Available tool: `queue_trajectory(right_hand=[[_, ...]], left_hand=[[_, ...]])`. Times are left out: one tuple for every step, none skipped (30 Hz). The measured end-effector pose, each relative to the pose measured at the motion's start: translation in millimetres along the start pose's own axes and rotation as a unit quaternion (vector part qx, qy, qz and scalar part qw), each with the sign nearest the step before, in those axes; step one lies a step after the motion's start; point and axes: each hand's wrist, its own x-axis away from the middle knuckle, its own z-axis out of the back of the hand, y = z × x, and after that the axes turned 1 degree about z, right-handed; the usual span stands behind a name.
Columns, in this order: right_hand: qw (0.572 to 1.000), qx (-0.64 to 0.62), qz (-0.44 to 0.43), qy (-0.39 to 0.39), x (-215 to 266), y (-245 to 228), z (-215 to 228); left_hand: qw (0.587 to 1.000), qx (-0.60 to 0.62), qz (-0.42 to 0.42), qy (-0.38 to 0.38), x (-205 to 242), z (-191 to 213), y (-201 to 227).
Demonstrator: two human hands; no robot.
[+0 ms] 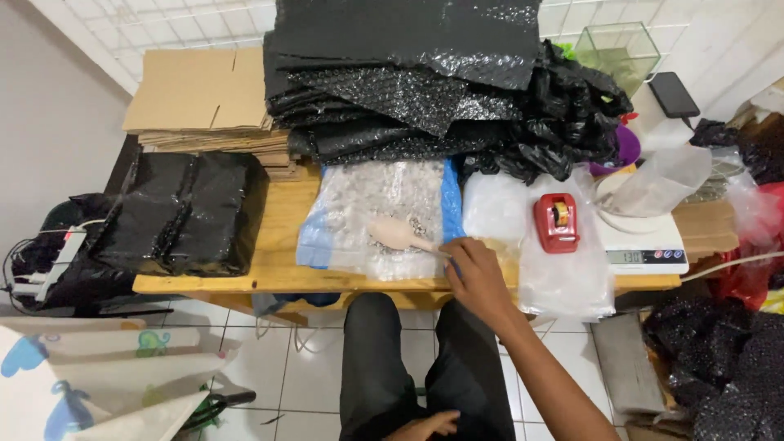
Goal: Packing small items into plastic bags using a scoop at a workbench with various packaging materials.
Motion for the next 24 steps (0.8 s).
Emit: queue_trajectory(right_hand=[[1.000, 0.001, -0.001, 0.001, 3, 0, -8], [0.998, 0.065, 0.012, -0.010, 1, 2, -14], [0.991, 0.130, 0.023, -0.021, 0, 4, -20], [0.991, 0.130, 0.017, -0.026, -1, 2, -26], [0.986, 0.161, 0.027, -0.025, -2, 0, -32], [0.980, 0.195, 0.044, -0.017, -12, 2, -36], [0.979, 0.199, 0.046, -0.015, -13, -2, -40], [0.974, 0.222, 0.049, -0.008, -16, -5, -44], [0.968, 0.245, 0.052, -0.001, -19, -7, -48], [0.968, 0.245, 0.052, -0.006, -18, -7, -53], [0.964, 0.257, 0.055, -0.022, -18, -5, -57], [0.960, 0.271, 0.058, -0.036, -22, -3, -61], [0.960, 0.272, 0.058, -0.038, -24, -2, -61], [0.969, 0.234, 0.040, -0.072, -29, 0, -61], [0.975, 0.195, 0.021, -0.106, -33, 2, -60], [0.974, 0.196, 0.023, -0.108, -38, -7, -52], [0.980, 0.176, 0.010, -0.088, -44, -15, -43], [0.985, 0.158, -0.007, -0.069, -47, -22, -33], [0.984, 0.162, -0.008, -0.071, -52, -27, -25], [0.984, 0.164, -0.015, -0.062, -55, -33, -19], [0.984, 0.167, -0.021, -0.052, -59, -39, -12], [0.984, 0.168, -0.019, -0.055, -59, -40, -10], [0.976, 0.213, -0.028, -0.041, -59, -41, -7], [0.966, 0.256, -0.035, -0.025, -61, -42, -5]], left_hand=[[1.000, -0.001, 0.000, -0.001, -5, 5, 21], [0.996, -0.007, -0.002, 0.088, -14, 15, 45], [0.984, -0.012, -0.006, 0.176, -23, 25, 68], [0.985, -0.007, -0.002, 0.172, -11, 29, 87], [0.954, -0.007, 0.001, 0.300, 1, 34, 106], [0.904, -0.011, -0.006, 0.426, 6, 48, 127], [0.905, -0.011, -0.010, 0.426, 14, 65, 158], [0.873, 0.018, -0.043, 0.485, 21, 81, 191], [0.836, 0.046, -0.076, 0.541, 28, 97, 223], [0.836, 0.050, -0.073, 0.542, 32, 111, 234], [0.837, 0.064, -0.043, 0.541, 35, 125, 245], [0.838, 0.076, -0.015, 0.540, 37, 142, 258], [0.838, 0.079, -0.014, 0.540, 41, 149, 272], [0.840, 0.081, 0.024, 0.535, 44, 155, 286], [0.842, 0.083, 0.062, 0.530, 47, 161, 299], [0.841, 0.085, 0.061, 0.531, 44, 166, 291], [0.836, 0.088, 0.065, 0.538, 41, 170, 282], [0.833, 0.092, 0.069, 0.541, 34, 174, 273], [0.835, 0.095, 0.067, 0.538, 32, 177, 271], [0.825, 0.072, 0.059, 0.558, 32, 178, 268], [0.814, 0.050, 0.052, 0.577, 31, 178, 265], [0.813, 0.053, 0.051, 0.577, 29, 177, 265], [0.805, 0.014, 0.017, 0.593, 28, 175, 265], [0.794, -0.027, -0.018, 0.608, 26, 175, 266]])
